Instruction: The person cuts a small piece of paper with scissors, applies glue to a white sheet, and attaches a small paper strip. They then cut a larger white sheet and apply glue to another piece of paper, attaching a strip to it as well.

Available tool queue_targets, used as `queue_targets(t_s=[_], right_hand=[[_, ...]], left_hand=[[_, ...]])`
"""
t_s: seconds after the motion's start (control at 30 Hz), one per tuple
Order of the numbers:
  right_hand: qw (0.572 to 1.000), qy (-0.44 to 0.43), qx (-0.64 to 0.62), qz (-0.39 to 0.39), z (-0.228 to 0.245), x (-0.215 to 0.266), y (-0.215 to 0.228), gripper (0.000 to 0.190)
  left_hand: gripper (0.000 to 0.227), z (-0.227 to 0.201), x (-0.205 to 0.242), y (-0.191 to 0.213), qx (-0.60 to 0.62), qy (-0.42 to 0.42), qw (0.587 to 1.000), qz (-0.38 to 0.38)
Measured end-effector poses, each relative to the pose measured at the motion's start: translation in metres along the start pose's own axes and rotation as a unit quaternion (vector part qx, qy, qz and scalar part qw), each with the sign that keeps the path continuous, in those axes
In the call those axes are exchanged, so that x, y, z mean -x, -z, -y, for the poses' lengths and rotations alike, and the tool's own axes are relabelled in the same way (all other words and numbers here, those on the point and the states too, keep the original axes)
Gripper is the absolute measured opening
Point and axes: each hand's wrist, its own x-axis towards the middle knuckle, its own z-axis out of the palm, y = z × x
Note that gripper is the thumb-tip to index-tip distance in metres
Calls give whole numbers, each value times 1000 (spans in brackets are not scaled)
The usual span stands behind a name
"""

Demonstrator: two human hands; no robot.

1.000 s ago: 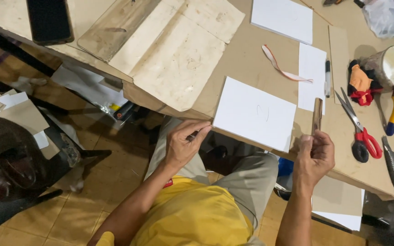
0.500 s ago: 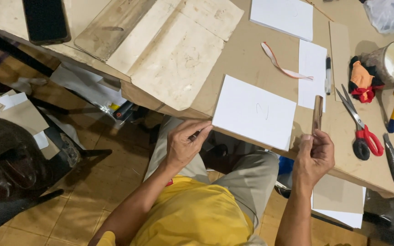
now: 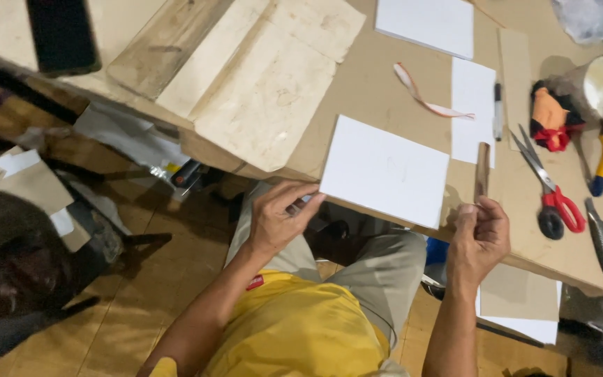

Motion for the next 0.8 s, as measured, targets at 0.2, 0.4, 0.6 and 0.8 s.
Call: queue_targets(t_s=[0.2, 0.4, 0.6, 0.8], right_hand=[[998, -10, -6, -61, -26, -10, 5, 23], [990, -111, 88, -3, 14, -65, 15, 17], [922, -13, 351, 162, -28, -123, 16, 32], [906, 35, 408, 105, -6, -151, 10, 30]], left_hand=[[16, -8, -13, 2, 3, 1, 1000, -3], [29, -29, -24, 22, -69, 23, 996, 46], [5, -57, -66, 33, -160, 95, 980, 72], [17, -27, -159, -47, -19, -163, 952, 260]])
